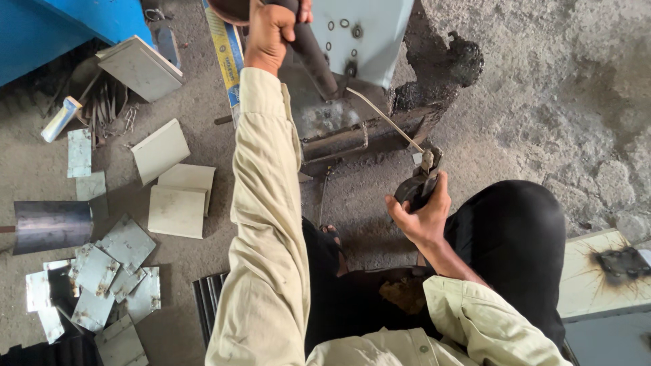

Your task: The person welds a metal pipe to a flat metal sheet using a handheld welding torch, creating bright sparks. They then use a hammer to tap the welded joint and continue welding other sections of the pipe.

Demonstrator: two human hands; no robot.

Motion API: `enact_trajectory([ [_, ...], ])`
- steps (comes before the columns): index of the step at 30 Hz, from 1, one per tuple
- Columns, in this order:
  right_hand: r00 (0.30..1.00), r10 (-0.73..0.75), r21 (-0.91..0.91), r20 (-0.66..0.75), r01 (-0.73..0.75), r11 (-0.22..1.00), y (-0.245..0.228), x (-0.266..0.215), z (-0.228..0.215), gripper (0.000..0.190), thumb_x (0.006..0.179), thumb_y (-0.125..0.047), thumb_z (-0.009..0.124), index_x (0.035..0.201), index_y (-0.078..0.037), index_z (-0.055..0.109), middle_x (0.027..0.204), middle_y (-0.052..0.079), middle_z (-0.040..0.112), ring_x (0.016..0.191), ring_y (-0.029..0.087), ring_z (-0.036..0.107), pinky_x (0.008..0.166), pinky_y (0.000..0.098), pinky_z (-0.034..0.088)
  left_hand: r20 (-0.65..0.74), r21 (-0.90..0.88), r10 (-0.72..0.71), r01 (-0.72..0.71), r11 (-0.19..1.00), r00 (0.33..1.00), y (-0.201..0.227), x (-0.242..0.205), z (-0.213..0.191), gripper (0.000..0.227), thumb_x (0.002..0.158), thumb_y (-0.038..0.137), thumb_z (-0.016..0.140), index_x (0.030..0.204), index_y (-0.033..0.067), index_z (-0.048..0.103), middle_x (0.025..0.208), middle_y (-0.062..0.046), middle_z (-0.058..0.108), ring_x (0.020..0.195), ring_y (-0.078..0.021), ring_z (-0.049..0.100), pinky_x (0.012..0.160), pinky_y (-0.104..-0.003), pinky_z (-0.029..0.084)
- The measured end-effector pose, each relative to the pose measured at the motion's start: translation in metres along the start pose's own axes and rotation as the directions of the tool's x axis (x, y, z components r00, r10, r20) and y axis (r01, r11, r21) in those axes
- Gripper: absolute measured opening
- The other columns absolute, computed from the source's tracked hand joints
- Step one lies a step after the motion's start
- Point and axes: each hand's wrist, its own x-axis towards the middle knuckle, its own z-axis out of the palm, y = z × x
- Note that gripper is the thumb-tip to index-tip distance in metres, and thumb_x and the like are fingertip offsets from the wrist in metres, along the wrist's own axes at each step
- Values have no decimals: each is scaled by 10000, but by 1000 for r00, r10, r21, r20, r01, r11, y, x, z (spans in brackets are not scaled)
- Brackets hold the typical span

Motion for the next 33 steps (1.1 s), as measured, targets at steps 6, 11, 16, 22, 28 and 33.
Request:
enact_trajectory([
  [6, 999, -20, 4, 28, 20, 1000, 4, -2, 1, 491, 764, -184, 833, 1019, -69, 430, 649, -38, 587, 529, 45, 549, 528, 228, 457, 97, 67, 34, -41, 997, 995, 4, -11, -9, 411, 531, -86, 441, 931, -14, 505, 846, -154, 514, 784, -331, 543, 782, -423, 528],
  [11, 999, 1, 20, 42, -1, 1000, 6, -3, 5, 489, 768, -188, 827, 1034, -66, 436, 656, -39, 591, 538, 53, 545, 536, 231, 457, 81, 29, 77, -80, 996, 994, -1, -8, -7, 393, 550, -90, 446, 929, -5, 508, 857, -139, 511, 755, -320, 543, 765, -449, 542],
  [16, 996, 94, -52, 7, -93, 994, 4, -6, 12, 557, 718, -210, 870, 1087, -59, 481, 711, -4, 572, 566, 81, 535, 541, 248, 467, 15, 50, 45, -46, 998, 999, 0, -9, -3, 273, 562, -46, 481, 828, -19, 536, 799, -118, 532, 727, -287, 540, 751, -416, 510],
  [22, 994, 106, -46, 14, -105, 993, 5, -4, 18, 608, 704, -263, 883, 1119, -59, 487, 723, -4, 598, 552, 64, 551, 539, 250, 475, -40, 135, 9, -4, 991, 999, -2, -8, -3, 138, 574, 20, 515, 682, -34, 583, 717, -122, 585, 716, -277, 576, 720, -372, 488],
  [28, 997, 68, -1, 32, -68, 998, 5, -4, 18, 580, 739, -280, 878, 1096, -43, 488, 749, -5, 592, 552, 52, 541, 488, 242, 456, 66, 174, 44, -55, 983, 997, -8, -4, -9, 124, 594, 17, 513, 709, -28, 527, 743, -132, 561, 733, -281, 576, 743, -391, 499],
  [33, 989, 111, -27, 94, -109, 994, -4, 4, 11, 544, 736, -291, 862, 1055, -62, 485, 680, -13, 606, 536, 64, 564, 500, 242, 478, 131, 125, 69, -85, 988, 989, -16, -2, -15, 86, 649, -23, 527, 721, -18, 481, 786, -130, 539, 787, -292, 575, 786, -411, 503],
])
